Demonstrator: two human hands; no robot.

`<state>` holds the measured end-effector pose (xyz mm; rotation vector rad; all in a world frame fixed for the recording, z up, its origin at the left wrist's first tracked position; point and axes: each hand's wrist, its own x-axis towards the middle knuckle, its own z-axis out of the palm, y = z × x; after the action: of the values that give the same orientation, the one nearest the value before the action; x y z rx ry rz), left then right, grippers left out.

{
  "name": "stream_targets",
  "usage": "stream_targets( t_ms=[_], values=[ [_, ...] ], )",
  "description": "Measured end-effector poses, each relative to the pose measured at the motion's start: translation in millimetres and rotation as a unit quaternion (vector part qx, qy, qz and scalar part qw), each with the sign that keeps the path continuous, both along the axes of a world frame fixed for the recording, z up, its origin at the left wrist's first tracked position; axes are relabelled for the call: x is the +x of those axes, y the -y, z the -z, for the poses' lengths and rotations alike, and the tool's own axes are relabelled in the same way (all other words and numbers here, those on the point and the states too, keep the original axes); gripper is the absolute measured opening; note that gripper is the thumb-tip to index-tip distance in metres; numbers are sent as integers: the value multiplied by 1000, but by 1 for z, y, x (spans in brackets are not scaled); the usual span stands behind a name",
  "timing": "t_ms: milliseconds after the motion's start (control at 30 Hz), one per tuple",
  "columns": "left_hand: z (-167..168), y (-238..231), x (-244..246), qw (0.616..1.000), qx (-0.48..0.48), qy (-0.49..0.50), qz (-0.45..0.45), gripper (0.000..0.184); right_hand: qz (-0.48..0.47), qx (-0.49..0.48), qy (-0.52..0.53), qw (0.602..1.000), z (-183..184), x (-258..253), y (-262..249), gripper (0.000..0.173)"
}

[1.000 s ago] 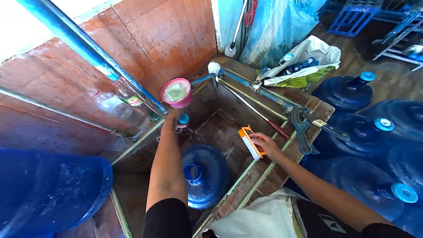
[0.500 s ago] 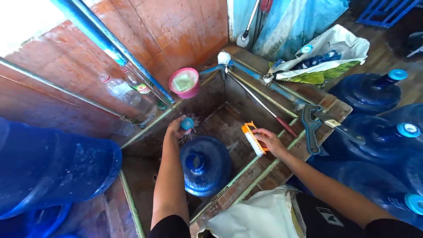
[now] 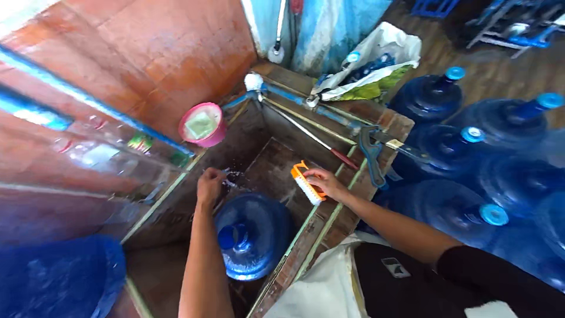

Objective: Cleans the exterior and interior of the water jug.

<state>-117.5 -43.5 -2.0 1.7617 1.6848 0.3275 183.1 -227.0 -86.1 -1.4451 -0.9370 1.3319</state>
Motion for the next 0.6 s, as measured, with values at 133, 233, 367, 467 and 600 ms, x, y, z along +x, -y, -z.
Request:
stream_targets(
  t_ms=[133, 233, 367, 467, 600],
  values=[
    [-4, 0, 7, 993, 2, -106, 46, 33, 26, -34, 48, 998, -12, -1, -1, 39],
    [-3, -2, 6, 998, -4, -57, 5, 34, 39, 6, 202, 979, -42, 9, 2, 55],
    [21, -11, -11, 982, -95, 107, -126, 33, 116, 80, 456, 879, -85, 65, -11, 58],
    [24, -10, -10, 953, -146, 226, -139, 26, 118, 20, 552, 825, -112, 125, -45, 56],
    [33, -12, -11, 905, -197, 335, -172, 27, 33, -19, 608, 793, -83, 194, -76, 49]
  ],
)
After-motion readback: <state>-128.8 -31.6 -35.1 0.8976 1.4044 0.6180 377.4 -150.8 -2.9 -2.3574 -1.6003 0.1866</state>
